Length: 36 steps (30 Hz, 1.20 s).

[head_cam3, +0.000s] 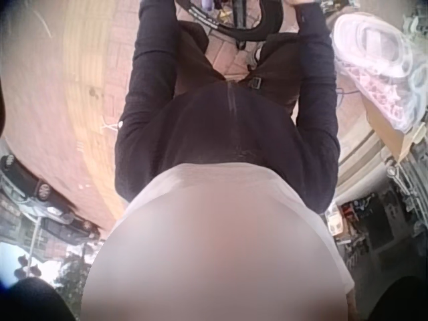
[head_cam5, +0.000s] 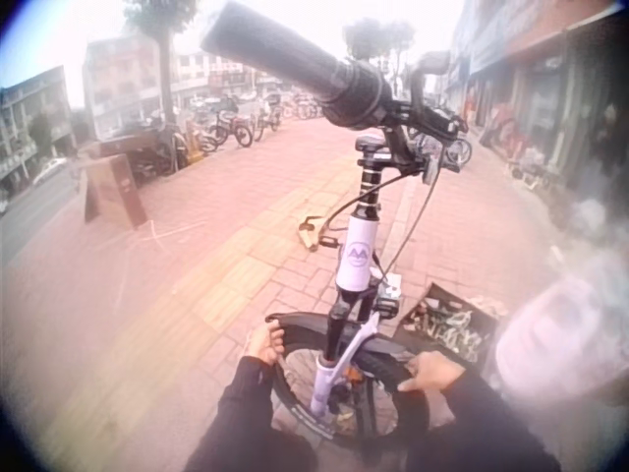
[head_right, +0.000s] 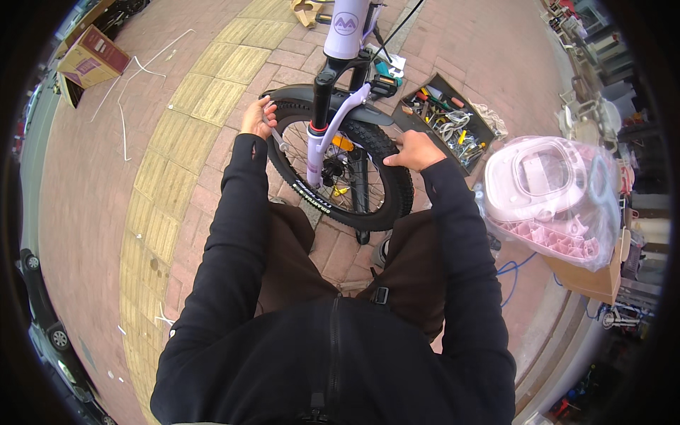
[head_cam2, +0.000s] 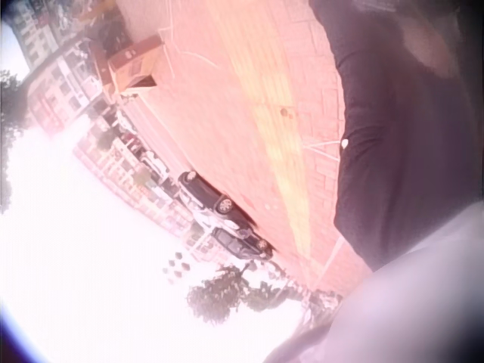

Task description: The person installs a black front mudguard on a purple bicycle. They position the mudguard over the front wheel, align it with the fork, and use a wrench to tighten the mounting bolts. The person repeatedly checks the fit and makes small adjustments to ensure the mudguard is securely attached.

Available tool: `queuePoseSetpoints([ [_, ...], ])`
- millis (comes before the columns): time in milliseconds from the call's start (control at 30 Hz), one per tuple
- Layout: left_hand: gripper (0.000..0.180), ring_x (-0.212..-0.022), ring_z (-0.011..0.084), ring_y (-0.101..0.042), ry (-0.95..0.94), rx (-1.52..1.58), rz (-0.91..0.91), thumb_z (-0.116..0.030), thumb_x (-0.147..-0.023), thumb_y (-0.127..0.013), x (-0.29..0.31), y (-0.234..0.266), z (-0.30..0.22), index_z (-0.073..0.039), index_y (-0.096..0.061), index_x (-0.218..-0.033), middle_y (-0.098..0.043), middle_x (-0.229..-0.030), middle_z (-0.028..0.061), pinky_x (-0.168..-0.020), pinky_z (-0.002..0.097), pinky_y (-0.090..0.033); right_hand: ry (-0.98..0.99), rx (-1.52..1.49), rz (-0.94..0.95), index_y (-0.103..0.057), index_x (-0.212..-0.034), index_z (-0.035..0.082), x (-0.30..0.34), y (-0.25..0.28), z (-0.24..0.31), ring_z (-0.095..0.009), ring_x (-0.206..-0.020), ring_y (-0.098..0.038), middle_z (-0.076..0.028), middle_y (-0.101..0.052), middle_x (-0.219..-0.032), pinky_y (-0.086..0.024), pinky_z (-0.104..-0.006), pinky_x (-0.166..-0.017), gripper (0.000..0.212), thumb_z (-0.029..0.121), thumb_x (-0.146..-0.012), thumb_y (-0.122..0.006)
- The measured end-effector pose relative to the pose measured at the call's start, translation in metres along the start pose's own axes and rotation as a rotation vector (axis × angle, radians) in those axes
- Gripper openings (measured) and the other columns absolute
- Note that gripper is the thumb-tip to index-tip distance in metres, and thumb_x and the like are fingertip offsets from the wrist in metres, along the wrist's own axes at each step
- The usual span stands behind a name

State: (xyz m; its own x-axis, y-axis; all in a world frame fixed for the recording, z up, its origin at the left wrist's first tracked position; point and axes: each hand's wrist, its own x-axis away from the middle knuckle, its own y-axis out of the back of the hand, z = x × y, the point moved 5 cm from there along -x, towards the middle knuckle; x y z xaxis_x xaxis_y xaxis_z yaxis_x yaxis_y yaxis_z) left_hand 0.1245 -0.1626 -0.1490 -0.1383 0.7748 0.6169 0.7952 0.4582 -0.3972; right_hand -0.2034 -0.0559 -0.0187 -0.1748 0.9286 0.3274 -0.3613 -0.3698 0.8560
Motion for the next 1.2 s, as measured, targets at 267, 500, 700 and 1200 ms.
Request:
queuePoseSetpoints([
  [267,0.053,-0.09,0.0259,-0.06,-1.003,-1.312,0.488,-0.027,-0.063,-0.078,0.048,-0.08,-0.072,-0.005,-0.061,-0.108,-0.062,-0.098,0.0113,-0.079,0.0344,-0.047,0.13,0.025,0.003,-0.062,-0.108,-0.005,-0.047,0.036,0.029,-0.031,-0.081,-0.064,-0.022,-0.065,-0.084,-0.05,-0.0358,-0.074,0.068,0.048,-0.067,-0.072],
  [500,0.071,-0.097,0.0327,-0.059,-1.082,-2.143,0.991,-0.036,-0.05,-0.083,0.076,-0.156,-0.037,-0.015,-0.059,-0.113,-0.061,-0.102,0.014,-0.08,0.04,-0.049,0.179,0.146,0.137,-0.066,-0.098,-0.003,-0.075,0.029,0.055,-0.033,-0.086,-0.064,-0.022,-0.066,-0.09,-0.049,-0.0369,-0.079,0.059,0.047,-0.067,-0.071],
  [700,0.086,-0.101,0.0333,-0.059,-0.978,-2.086,1.283,-0.042,-0.047,-0.083,0.063,-0.17,-0.02,-0.014,-0.051,-0.121,-0.062,-0.107,0.0164,-0.086,0.0391,-0.047,0.115,0.219,0.139,-0.065,-0.1,-0.004,-0.072,0.03,0.069,-0.032,-0.092,-0.063,-0.021,-0.065,-0.096,-0.049,-0.0353,-0.083,0.059,0.043,-0.066,-0.074],
  [1200,0.083,-0.097,0.0319,-0.06,-0.749,-2.214,1.229,-0.027,-0.046,-0.086,0.045,-0.155,-0.028,-0.012,-0.052,-0.121,-0.063,-0.106,0.0158,-0.082,0.0385,-0.048,0.184,0.125,0.093,-0.066,-0.1,-0.002,-0.074,0.024,0.048,-0.034,-0.087,-0.064,-0.023,-0.065,-0.091,-0.049,-0.0378,-0.08,0.055,0.041,-0.066,-0.073],
])
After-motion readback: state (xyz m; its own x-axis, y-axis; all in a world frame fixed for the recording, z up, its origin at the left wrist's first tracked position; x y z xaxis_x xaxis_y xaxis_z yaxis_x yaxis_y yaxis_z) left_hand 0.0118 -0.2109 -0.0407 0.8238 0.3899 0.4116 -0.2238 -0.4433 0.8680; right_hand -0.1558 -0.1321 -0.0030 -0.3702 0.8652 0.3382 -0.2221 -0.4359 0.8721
